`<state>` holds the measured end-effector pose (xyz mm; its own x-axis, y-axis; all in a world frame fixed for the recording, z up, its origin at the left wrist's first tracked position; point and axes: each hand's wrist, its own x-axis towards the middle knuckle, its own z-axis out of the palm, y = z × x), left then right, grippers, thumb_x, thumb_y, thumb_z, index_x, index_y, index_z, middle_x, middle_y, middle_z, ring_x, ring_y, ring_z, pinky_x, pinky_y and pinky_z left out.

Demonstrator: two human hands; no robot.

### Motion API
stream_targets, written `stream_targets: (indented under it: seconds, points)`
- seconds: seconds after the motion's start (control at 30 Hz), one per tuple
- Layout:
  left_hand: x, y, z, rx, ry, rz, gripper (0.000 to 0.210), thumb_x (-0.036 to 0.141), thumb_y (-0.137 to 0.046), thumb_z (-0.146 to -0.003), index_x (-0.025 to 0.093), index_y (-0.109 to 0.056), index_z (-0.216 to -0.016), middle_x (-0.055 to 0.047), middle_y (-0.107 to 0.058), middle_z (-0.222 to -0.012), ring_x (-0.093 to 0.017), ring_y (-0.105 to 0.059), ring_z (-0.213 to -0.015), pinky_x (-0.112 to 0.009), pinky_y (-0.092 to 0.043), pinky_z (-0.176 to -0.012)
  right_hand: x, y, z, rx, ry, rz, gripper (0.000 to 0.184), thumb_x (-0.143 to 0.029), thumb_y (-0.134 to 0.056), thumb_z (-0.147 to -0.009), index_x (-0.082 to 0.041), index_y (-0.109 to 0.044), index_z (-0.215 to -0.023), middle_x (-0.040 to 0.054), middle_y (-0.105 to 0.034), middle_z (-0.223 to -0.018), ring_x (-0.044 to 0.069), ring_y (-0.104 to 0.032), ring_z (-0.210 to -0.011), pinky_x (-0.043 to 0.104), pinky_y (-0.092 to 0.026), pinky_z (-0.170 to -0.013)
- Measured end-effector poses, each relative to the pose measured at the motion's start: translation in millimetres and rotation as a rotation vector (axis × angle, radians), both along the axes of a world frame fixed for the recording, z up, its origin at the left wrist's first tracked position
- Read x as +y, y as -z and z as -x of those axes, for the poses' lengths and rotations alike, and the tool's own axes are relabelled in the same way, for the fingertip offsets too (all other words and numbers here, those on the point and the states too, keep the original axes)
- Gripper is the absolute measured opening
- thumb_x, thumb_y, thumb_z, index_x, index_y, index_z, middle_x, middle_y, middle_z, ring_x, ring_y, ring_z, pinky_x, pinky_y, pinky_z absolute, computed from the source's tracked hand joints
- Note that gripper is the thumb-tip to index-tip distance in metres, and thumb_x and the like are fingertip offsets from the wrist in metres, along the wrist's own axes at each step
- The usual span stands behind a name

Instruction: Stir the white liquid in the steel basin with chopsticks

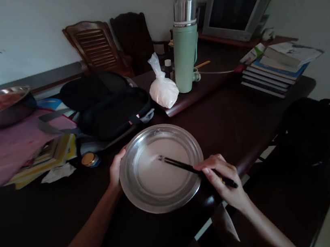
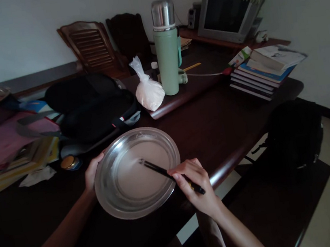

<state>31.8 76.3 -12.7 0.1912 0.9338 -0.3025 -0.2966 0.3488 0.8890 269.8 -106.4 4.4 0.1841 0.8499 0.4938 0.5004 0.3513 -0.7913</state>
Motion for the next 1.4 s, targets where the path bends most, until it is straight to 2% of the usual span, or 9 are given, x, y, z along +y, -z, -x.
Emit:
stream_targets:
  seconds: [0.13, 0.33, 0.5, 0.67, 0.73, 0.87, 1.07, 1.23, 1.4]
  points:
    - [-0.1, -1.0, -0.2, -0.01, 0.008, 0.011, 0.03, 0.038, -0.068, -0.07, 0.021, -0.072, -0.094, -0.001, -0.072, -0.078, -0.026, -0.067, -0.087, -0.033, -0.054, -0.074, -4.1, -0.4, -2.4, 0.079, 0.117, 0.017, 0.022, -0.017, -0.05, -0.096, -0.025, -0.07, -0.092, 0.0006, -0.071, -0.08, 0.016, -0.063, -0.076, 0.032, -0.046, -0.069]
    - [-0.6, -4.2, -0.4, -0.012, 0.002, 0.011, 0.025, 0.036, -0.068, -0.07, 0.021, -0.071, -0.089, 0.0, -0.07, -0.072, -0.025, -0.067, -0.085, -0.03, -0.053, -0.071, -0.8, -4.6, 2.6, -0.009, -0.021, 0.0, 0.02, -0.016, -0.051, -0.095, -0.024, -0.07, -0.093, 0.0011, -0.074, -0.082, 0.018, -0.066, -0.075, 0.036, -0.046, -0.075]
    - [-1.7, -5.3, -0.9, -0.023, 0.018, 0.015, 0.026, 0.036, -0.068, -0.07, 0.02, -0.07, -0.09, -0.002, -0.072, -0.076, -0.027, -0.068, -0.088, -0.032, -0.053, -0.075, -3.8, -3.3, -0.9, 0.062, 0.123, 0.022, 0.023, -0.02, -0.049, -0.096, -0.025, -0.071, -0.091, 0.0022, -0.071, -0.078, 0.018, -0.063, -0.073, 0.033, -0.046, -0.067]
    - [-1.2, -4.1, 0.1, -0.039, 0.009, 0.028, 0.025, 0.034, -0.067, -0.072, 0.019, -0.071, -0.092, -0.001, -0.071, -0.074, -0.025, -0.068, -0.086, -0.029, -0.054, -0.072, -0.9, -2.8, 2.2, 0.017, -0.015, 0.014, 0.02, -0.017, -0.051, -0.095, -0.025, -0.069, -0.092, 0.0014, -0.074, -0.083, 0.018, -0.066, -0.077, 0.036, -0.046, -0.075]
    - [-0.9, -4.0, 0.6, -0.049, 0.021, 0.018, 0.024, 0.033, -0.067, -0.073, 0.019, -0.071, -0.092, -0.001, -0.071, -0.073, -0.024, -0.068, -0.082, -0.029, -0.054, -0.071, 0.2, -3.2, 2.3, -0.017, 0.006, 0.001, 0.019, -0.016, -0.053, -0.094, -0.024, -0.069, -0.094, 0.0013, -0.074, -0.085, 0.017, -0.067, -0.077, 0.036, -0.046, -0.077]
    - [-1.0, -4.4, 1.0, -0.045, 0.034, 0.018, 0.021, 0.033, -0.065, -0.073, 0.02, -0.071, -0.089, -0.001, -0.07, -0.07, -0.024, -0.068, -0.079, -0.03, -0.054, -0.071, -3.5, -4.4, 0.1, 0.07, 0.106, 0.016, 0.022, -0.018, -0.05, -0.096, -0.024, -0.07, -0.091, 0.0014, -0.072, -0.079, 0.017, -0.064, -0.074, 0.032, -0.046, -0.067]
    - [-2.0, -5.6, 0.3, -0.028, 0.021, 0.018, 0.024, 0.034, -0.067, -0.072, 0.021, -0.071, -0.092, -0.002, -0.071, -0.075, -0.027, -0.068, -0.088, -0.032, -0.054, -0.075, 0.0, -4.1, 3.5, 0.015, -0.042, 0.029, 0.019, -0.017, -0.052, -0.095, -0.025, -0.069, -0.093, 0.0014, -0.075, -0.084, 0.018, -0.068, -0.078, 0.036, -0.046, -0.077]
    - [-0.6, -4.8, -0.1, -0.053, 0.03, 0.006, 0.024, 0.035, -0.068, -0.07, 0.02, -0.071, -0.089, -0.002, -0.072, -0.077, -0.027, -0.068, -0.091, -0.031, -0.055, -0.076, -4.9, -3.2, -0.6, 0.058, 0.132, 0.026, 0.022, -0.018, -0.05, -0.096, -0.026, -0.071, -0.092, 0.0014, -0.072, -0.081, 0.018, -0.063, -0.075, 0.034, -0.045, -0.07]
    - [-0.4, -3.7, 0.9, -0.056, 0.028, 0.01, 0.027, 0.034, -0.07, -0.07, 0.018, -0.071, -0.092, -0.001, -0.071, -0.073, -0.026, -0.069, -0.084, -0.031, -0.055, -0.073, -4.4, -5.5, 0.6, 0.002, 0.01, 0.021, 0.021, -0.017, -0.05, -0.095, -0.025, -0.069, -0.09, 0.0004, -0.073, -0.081, 0.018, -0.063, -0.074, 0.036, -0.044, -0.075]
